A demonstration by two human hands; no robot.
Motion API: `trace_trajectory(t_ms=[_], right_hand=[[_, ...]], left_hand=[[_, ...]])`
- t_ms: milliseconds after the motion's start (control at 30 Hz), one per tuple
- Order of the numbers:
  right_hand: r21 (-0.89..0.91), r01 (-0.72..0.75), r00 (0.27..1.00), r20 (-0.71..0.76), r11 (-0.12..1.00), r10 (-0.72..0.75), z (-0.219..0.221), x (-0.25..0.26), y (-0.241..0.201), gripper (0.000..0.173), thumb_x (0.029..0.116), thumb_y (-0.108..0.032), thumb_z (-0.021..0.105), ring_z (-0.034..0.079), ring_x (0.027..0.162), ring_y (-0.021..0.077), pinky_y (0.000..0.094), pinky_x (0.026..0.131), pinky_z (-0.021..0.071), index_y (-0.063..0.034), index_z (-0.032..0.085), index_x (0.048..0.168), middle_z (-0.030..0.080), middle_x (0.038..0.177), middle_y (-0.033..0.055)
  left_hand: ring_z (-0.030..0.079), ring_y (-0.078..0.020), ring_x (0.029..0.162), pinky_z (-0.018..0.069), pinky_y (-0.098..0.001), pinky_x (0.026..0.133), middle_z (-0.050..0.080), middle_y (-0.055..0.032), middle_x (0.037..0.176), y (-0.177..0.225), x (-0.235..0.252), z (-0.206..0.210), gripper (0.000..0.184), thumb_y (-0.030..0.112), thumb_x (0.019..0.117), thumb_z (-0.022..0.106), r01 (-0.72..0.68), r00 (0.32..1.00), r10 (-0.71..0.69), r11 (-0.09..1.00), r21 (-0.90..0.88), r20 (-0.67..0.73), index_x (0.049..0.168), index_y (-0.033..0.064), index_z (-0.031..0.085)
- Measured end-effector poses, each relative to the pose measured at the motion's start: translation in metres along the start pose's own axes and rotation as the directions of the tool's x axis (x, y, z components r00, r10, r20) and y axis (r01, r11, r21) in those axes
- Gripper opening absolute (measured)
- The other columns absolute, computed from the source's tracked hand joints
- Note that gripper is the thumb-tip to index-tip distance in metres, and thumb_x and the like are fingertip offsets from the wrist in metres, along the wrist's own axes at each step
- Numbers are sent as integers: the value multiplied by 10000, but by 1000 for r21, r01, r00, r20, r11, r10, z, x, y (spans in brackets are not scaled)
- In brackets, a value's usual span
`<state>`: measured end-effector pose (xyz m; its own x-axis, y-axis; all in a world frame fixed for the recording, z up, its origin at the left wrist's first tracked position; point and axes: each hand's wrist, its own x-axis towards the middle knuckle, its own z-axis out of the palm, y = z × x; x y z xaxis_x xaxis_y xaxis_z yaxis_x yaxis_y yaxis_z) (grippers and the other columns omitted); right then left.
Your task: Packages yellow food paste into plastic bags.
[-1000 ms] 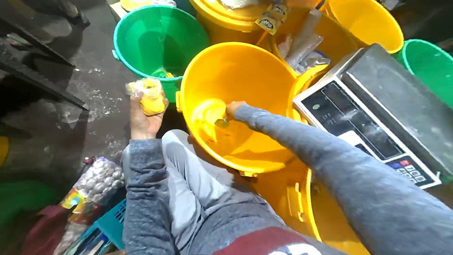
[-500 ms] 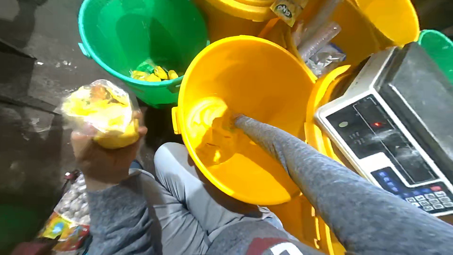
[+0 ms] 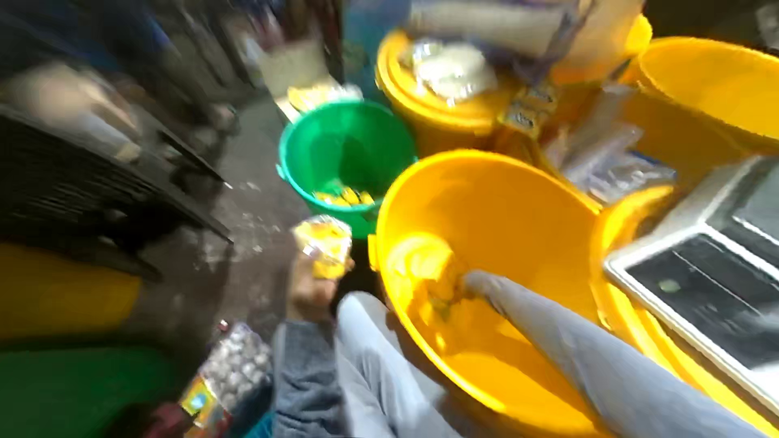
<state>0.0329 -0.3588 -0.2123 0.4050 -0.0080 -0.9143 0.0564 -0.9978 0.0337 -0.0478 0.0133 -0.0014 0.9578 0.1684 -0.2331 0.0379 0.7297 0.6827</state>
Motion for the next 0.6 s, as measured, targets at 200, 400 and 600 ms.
trace_trajectory(t_ms=[200, 400, 600], right_hand=[[369, 180, 967, -237, 912, -95, -51, -117, -15, 520, 1029, -320, 638, 580, 1265, 390, 506, 1114, 398, 117, 599, 1309, 606, 1319, 318], [745, 497, 831, -557, 445, 6, -54, -182, -34, 326, 970, -263, 728, 470, 678, 130, 342, 684, 445, 46, 692, 1069, 584, 809, 86], [662, 714, 666, -742, 230, 69, -17, -289, 12, 248, 1030, -255, 630, 436, 518, 35, 211, 490, 379, -28, 720, 1075, 553, 686, -13]], left_hand=[[720, -273, 911, 627, -413, 746, 681, -160, 1097, -14, -10, 15, 331, 265, 1079, 337, 14, 1000, -13, 995, -95, 7, 1298, 45, 452], [706, -248, 892, 619, -387, 747, 676, -147, 1075, -33, -25, 35, 358, 331, 1056, 459, -43, 994, 49, 997, -70, 96, 1288, 61, 499], [693, -299, 966, 612, -485, 814, 645, -188, 1132, -46, -36, 77, 405, 94, 1003, 455, -83, 973, 57, 991, 110, 223, 1387, 4, 361]])
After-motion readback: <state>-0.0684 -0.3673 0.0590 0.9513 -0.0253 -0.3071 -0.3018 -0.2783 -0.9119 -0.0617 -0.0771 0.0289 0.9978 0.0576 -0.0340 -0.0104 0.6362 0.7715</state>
